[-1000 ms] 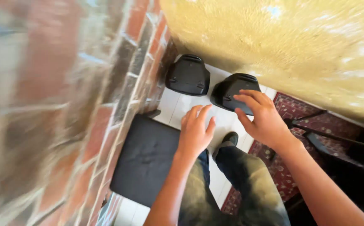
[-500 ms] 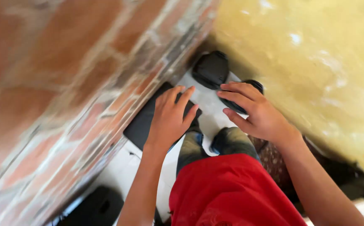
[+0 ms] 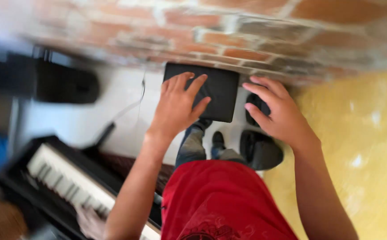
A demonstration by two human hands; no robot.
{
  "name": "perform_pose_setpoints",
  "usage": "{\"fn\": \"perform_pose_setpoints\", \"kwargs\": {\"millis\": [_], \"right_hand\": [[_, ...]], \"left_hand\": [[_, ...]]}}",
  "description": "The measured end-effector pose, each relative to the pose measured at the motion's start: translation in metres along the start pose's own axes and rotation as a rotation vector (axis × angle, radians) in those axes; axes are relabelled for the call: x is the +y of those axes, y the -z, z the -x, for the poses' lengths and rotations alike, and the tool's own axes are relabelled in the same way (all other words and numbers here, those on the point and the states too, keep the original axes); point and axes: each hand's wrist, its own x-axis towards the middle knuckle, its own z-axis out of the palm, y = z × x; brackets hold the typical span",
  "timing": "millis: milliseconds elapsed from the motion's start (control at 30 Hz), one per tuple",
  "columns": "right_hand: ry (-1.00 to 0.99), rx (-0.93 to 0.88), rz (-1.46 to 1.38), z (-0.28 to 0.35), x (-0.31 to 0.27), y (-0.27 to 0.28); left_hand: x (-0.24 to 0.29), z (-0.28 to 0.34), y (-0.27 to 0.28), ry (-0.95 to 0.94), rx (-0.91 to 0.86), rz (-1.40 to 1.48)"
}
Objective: Organizing cables and wiping down audio speakers near a digital piano.
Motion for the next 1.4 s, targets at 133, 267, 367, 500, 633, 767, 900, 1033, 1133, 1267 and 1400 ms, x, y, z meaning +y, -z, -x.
{"fn": "perform_pose_setpoints", "kwargs": {"millis": [133,267,367,500,633,767,900,1033,1133,1267,1400], "right_hand": [[0.173,-0.155,0.022,-0.013,0.015,-0.010],[0.284,-0.222,0.039,-0.032,0.002,-0.033],[0.375,-0.310,0.021,-0.045,-0.033,-0.062],[0.537,-0.484,-0.104,-0.055,-0.092,-0.112],[0.701,-0.544,-0.157,-0.058,-0.157,-0.167],[0.801,-0.609,-0.164,-0.051,-0.221,-0.222],[0.849,-0.687,-0.166,-0.041,-0.269,-0.283],[0.956,-0.761,-0.190,-0.028,-0.315,-0.347],[1.019,-0.900,-0.230,-0.009,-0.354,-0.377],[1.091,-0.999,-0.448,0.004,-0.388,-0.419],[1.151,-1.121,-0.502,-0.004,-0.401,-0.463]], "left_hand": [[0.003,0.077,0.033,0.328,0.068,-0.096],[0.018,0.159,0.061,0.652,0.176,-0.199],[0.029,0.210,0.072,0.805,0.258,-0.247],[0.042,0.268,0.085,0.964,0.390,-0.313],[0.048,0.329,0.104,1.065,0.519,-0.368],[0.051,0.399,0.125,1.274,0.606,-0.397],[0.046,0.470,0.139,1.455,0.727,-0.348],[0.044,0.512,0.153,1.493,0.797,-0.440],[0.047,0.529,0.157,1.542,0.816,-0.487],[0.041,0.542,0.155,1.629,0.896,-0.502],[0.033,0.542,0.136,1.750,1.010,-0.502]]}}
